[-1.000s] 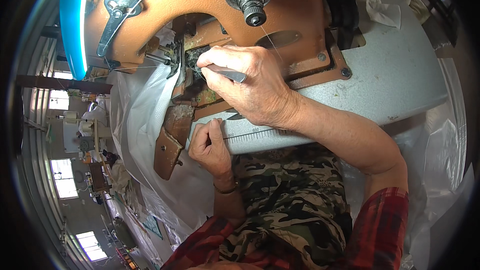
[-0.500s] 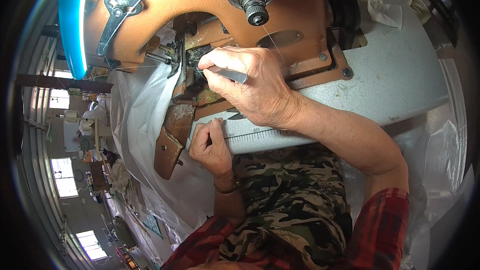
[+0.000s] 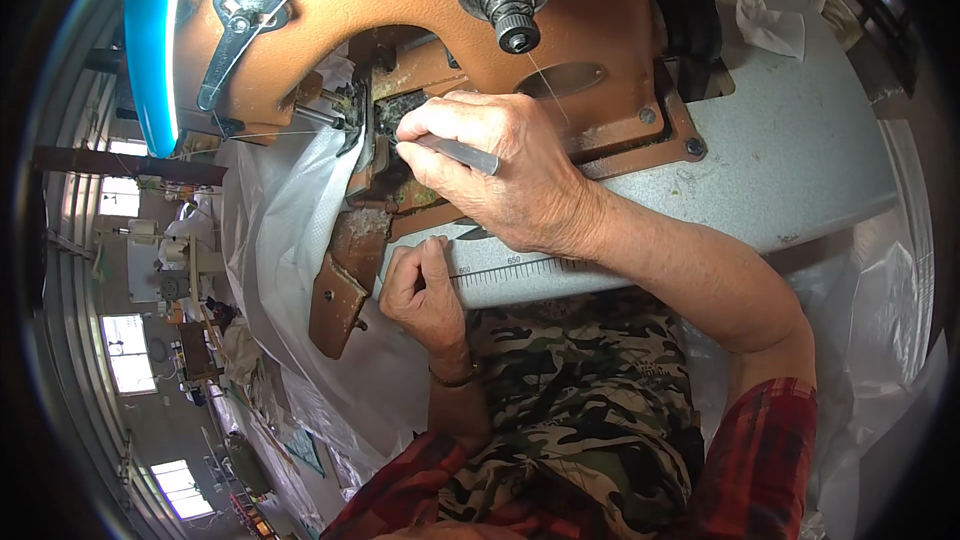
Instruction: Sewing large white plastic sheets using an industrial sewing machine and adjusting the thread with tweezers.
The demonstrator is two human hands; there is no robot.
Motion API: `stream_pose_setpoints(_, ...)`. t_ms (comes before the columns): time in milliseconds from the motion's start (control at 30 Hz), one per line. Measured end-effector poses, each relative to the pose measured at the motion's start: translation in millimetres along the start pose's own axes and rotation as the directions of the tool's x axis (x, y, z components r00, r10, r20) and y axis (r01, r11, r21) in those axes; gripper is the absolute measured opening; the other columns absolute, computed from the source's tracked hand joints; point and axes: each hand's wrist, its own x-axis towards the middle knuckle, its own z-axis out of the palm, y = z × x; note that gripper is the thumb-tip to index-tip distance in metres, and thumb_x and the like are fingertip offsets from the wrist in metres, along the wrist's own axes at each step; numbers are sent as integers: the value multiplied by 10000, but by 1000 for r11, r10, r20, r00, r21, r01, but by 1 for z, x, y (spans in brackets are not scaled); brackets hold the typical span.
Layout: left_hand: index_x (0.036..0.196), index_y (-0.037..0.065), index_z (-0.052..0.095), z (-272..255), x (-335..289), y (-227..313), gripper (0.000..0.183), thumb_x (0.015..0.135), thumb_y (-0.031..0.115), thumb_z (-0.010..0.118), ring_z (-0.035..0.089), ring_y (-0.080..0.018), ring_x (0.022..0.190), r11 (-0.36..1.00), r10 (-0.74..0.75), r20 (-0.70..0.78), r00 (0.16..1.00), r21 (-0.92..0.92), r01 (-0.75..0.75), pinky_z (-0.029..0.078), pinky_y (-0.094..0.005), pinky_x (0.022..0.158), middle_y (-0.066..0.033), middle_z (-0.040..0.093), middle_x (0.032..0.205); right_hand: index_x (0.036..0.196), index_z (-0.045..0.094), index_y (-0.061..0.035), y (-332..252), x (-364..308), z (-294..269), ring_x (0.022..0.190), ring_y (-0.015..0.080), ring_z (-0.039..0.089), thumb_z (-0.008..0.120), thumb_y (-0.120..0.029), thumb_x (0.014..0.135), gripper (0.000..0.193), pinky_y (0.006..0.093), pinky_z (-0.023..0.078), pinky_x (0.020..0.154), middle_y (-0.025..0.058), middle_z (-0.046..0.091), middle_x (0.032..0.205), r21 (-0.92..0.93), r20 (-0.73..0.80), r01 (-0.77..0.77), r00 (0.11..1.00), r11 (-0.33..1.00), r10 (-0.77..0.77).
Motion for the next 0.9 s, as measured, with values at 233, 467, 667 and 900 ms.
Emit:
stream_pose_setpoints(233, 812, -75, 661, -1, 1, 6, 147, 907, 32, 628, 514, -119, 622, 997, -71, 4, 997, 26, 71, 407, -271, 569, -81, 605, 694, 972, 655, 58, 0, 0, 0, 821, 253, 690, 640, -58, 869, 156, 331, 548, 733, 165, 688, 896, -37, 18, 0, 1000, 999, 1)
stream_pose_setpoints(467, 865, -70, 658, 0, 0, 1, 75, 876, 5, 661, 435, -107, 567, 1000, 13, 3, 1000, 12, -13, 324, -261, 491, -59, 513, 666, 983, 648, 70, -1, 0, 0, 829, 247, 700, 610, -59, 888, 164, 328, 557, 739, 169, 695, 908, -24, 10, -66, 998, 998, 66)
stream_pose_setpoints(667, 861, -70, 655, 0, 1, 0, 77, 878, 6, 658, 438, -110, 567, 1000, 23, 3, 1000, 19, -23, 326, -265, 489, -57, 509, 662, 1005, 644, 71, 2, -1, 2, 822, 241, 704, 588, -59, 904, 174, 314, 562, 728, 169, 696, 907, -56, 13, -15, 1000, 998, 16)
stream_pose_setpoints(900, 810, -71, 665, -1, 1, 6, 141, 903, 30, 634, 515, -121, 620, 997, -63, 1, 998, 36, 63, 409, -269, 565, -77, 600, 687, 1018, 644, 72, 4, -1, 4, 829, 242, 702, 593, -60, 907, 180, 315, 562, 729, 172, 694, 907, -41, -5, -15, 1000, 999, 15)
